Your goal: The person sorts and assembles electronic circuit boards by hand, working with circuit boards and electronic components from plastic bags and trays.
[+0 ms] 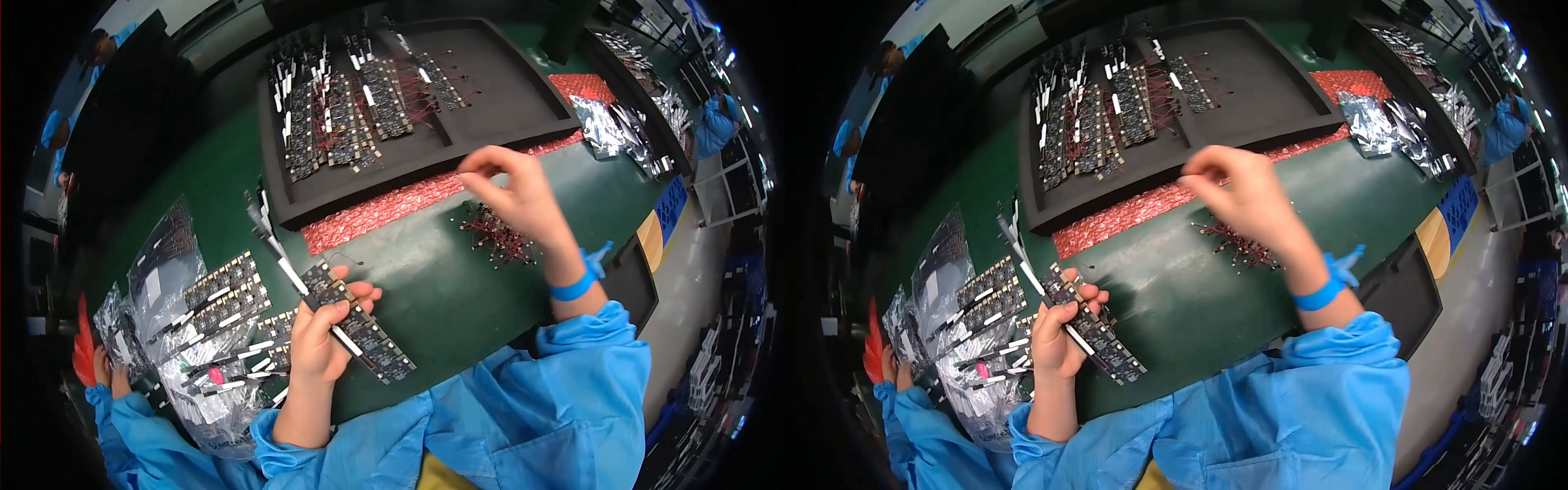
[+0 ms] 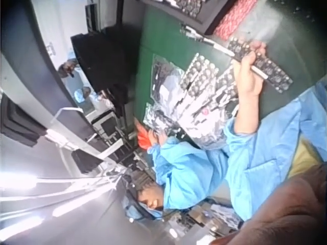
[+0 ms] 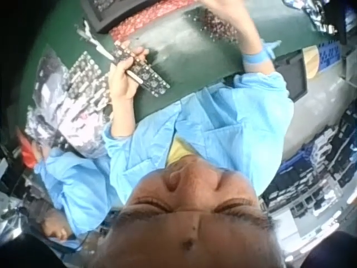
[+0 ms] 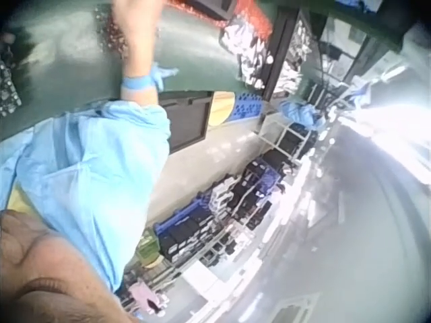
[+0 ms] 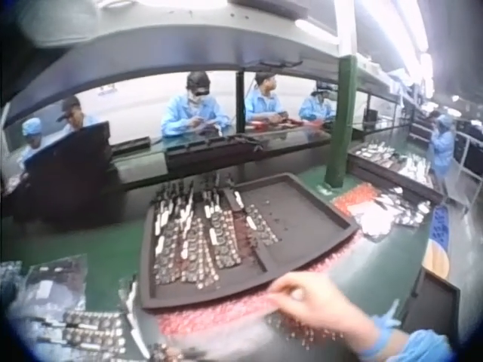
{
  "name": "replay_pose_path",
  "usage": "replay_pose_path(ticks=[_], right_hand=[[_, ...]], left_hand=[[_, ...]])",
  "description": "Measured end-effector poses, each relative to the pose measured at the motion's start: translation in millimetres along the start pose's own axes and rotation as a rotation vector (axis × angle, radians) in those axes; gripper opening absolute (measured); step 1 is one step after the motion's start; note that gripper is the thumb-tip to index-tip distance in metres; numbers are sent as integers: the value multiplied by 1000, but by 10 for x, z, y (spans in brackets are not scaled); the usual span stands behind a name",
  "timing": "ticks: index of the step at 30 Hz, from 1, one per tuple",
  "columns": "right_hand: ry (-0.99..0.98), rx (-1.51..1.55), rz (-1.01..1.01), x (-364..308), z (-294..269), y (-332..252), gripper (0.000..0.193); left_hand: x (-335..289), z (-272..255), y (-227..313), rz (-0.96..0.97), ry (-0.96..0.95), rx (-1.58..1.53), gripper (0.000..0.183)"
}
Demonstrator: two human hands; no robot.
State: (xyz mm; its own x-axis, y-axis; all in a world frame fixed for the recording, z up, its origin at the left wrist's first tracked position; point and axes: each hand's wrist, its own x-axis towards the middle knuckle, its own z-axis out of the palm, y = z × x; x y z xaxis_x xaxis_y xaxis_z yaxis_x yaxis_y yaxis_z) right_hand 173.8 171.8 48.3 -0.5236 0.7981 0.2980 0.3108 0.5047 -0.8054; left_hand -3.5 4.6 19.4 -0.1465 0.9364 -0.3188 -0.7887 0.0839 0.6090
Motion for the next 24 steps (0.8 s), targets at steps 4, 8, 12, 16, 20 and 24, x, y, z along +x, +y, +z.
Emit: replay_pose_path(ticks=[4, 8, 12, 16, 20, 24], right_hand=[[-103, -341, -55, -136, -218, 146, 9], [-275, -492, -22, -117, -98, 130, 12], [-386, -550, -104, -79, -16, 95, 14], [-426, -582, 56, -44, 76, 75, 10], [-437, -608, 172, -65, 129, 97, 11], [-445, -553, 159, -80, 98, 116, 10]], left_hand=[[-19, 75, 6, -25, 2, 27, 35], [-4, 56, -4, -35, -36, -30, 33], [-11, 38, -9, -39, -36, 11, 33], [-19, 51, -7, -51, -35, 40, 30], [-17, 69, -8, -56, -33, 34, 29], [-22, 64, -13, -61, -27, 67, 28]])
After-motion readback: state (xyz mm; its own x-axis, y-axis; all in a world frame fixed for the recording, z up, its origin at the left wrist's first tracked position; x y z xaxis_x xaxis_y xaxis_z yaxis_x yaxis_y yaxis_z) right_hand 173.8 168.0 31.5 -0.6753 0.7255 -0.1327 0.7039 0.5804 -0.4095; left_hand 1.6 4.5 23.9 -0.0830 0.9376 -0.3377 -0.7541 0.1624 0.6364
